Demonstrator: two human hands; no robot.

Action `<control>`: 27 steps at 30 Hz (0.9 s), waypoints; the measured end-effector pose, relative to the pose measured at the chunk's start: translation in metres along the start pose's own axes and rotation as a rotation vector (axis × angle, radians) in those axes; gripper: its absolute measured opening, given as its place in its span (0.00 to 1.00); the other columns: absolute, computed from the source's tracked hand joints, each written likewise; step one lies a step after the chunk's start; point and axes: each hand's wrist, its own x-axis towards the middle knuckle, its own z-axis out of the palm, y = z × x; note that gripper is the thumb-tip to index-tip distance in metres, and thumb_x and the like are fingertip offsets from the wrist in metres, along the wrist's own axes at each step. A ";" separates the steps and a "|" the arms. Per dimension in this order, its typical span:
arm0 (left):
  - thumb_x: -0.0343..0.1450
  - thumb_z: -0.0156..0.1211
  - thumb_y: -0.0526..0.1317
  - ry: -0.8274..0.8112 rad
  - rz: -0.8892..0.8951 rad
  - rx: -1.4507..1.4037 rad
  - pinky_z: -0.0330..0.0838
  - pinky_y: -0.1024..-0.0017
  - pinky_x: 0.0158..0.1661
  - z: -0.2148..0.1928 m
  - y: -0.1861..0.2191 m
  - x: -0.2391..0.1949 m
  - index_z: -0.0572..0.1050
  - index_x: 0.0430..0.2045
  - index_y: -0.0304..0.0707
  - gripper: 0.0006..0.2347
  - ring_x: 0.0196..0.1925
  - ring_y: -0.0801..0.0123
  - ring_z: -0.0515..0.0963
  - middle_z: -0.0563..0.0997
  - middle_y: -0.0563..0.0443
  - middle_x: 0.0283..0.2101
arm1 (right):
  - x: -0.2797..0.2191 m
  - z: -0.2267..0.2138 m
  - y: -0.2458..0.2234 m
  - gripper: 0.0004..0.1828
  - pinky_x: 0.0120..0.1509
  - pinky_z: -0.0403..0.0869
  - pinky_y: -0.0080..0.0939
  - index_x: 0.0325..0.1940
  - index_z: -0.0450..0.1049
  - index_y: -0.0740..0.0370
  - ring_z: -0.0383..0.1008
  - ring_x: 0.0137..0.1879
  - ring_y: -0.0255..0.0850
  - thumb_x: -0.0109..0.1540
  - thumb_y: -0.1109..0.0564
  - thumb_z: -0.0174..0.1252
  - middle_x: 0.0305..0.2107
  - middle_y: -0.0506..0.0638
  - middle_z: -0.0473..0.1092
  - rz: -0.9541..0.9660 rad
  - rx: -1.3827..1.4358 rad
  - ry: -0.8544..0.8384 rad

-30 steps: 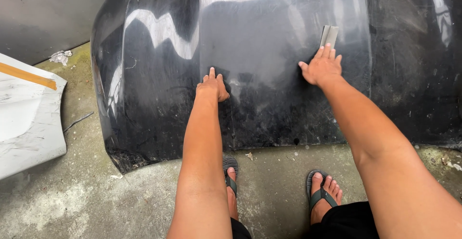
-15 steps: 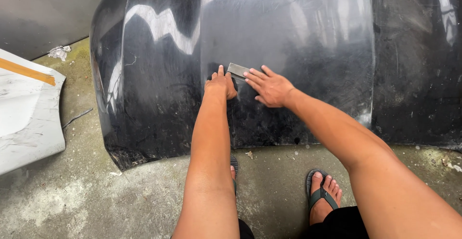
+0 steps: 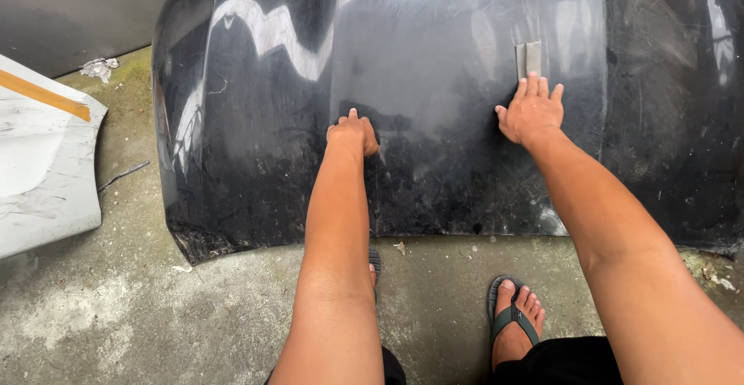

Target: The person sands the surface of a black car hood using a sanding block held in the right hand while the left hand stabilizes the surface. The person transitions from standing to sitting cross-legged on the floor while continuing to sand the hood.

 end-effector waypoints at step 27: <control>0.69 0.55 0.47 -0.017 0.012 0.016 0.54 0.49 0.71 -0.007 0.004 -0.009 0.55 0.73 0.37 0.34 0.78 0.49 0.53 0.45 0.43 0.79 | -0.046 -0.054 -0.054 0.40 0.81 0.51 0.60 0.76 0.61 0.63 0.57 0.79 0.49 0.67 0.36 0.50 0.74 0.58 0.58 -0.475 -0.087 0.436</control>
